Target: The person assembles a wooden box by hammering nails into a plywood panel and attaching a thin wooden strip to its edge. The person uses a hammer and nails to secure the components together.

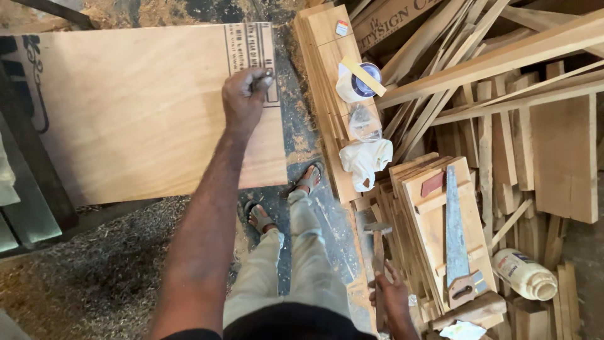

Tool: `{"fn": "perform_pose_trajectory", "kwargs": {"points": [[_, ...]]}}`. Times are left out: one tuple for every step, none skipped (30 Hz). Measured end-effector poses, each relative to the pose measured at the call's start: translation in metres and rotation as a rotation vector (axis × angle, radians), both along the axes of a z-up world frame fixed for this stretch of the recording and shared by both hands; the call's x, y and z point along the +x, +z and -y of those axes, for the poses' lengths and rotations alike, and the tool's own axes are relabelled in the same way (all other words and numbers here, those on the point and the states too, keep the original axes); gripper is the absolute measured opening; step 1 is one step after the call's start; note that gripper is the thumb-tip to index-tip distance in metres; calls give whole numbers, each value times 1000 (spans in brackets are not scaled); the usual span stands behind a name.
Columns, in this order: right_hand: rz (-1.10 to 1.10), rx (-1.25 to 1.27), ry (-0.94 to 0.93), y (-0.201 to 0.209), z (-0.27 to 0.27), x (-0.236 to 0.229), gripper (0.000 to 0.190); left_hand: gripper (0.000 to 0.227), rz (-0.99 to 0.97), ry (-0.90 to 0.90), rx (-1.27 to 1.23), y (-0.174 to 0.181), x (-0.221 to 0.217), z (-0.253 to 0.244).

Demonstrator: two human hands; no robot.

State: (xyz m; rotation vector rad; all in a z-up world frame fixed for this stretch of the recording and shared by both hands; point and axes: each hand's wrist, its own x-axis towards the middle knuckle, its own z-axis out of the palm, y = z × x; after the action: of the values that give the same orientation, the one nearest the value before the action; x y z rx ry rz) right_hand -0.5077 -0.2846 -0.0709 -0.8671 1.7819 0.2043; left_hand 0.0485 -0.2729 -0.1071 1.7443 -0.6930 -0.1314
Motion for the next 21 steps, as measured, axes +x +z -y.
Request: {"fn": "perform_pose_trajectory", "kwargs": {"points": [[6,2,-25,-5,-8,-1,63,10,27,-22,-16,-1,2,2],[13,4,-50,-8,-17,-3,62,9,55,-43,-32,-1,3,4],[16,7,-75,-12,-26,-8,61,9,69,-37,-41,-1,1,5],[31,16,-87,-16,-36,-12,61,9,84,-30,-50,0,0,5],[49,26,-97,-21,-44,-16,61,9,100,-23,-58,1,1,5],[66,37,-106,-28,-48,-20,61,9,110,-33,-78,2,2,5],[57,42,-104,-33,-54,-24,62,9,118,-45,-92,2,2,3],[47,47,-102,-37,-61,-28,62,9,125,-57,-107,2,2,1],[34,49,-105,-39,-67,-33,62,10,135,-40,-89,1,0,0],[46,50,-89,-38,-74,-37,64,11,145,-23,-72,0,-1,0],[66,45,-72,-40,-78,-35,67,12,163,-7,-61,0,0,2],[86,39,-56,-39,-81,-32,69,12,147,-14,-63,1,1,4],[53,34,-20,-38,-81,-27,72,11,133,-16,-64,1,1,5],[19,28,15,-36,-79,-21,74,11,118,-19,-64,1,2,6],[-14,27,50,-32,-79,-12,77,10,164,-12,-55,0,4,5],[31,11,89,-28,-76,-2,80,10,209,-5,-46,-1,6,3],[66,-3,124,-21,-71,6,83,10,244,-1,-36,-4,4,2],[101,-16,160,-14,-64,14,87,9,223,-8,-32,-8,2,2],[91,-51,221,-6,-54,23,96,9,205,-14,-31,-10,1,3],[81,-85,282,3,-43,31,106,9,187,-20,-29,-12,1,4],[73,-119,344,9,-34,41,117,8,192,-19,-30,-14,3,5]]}}
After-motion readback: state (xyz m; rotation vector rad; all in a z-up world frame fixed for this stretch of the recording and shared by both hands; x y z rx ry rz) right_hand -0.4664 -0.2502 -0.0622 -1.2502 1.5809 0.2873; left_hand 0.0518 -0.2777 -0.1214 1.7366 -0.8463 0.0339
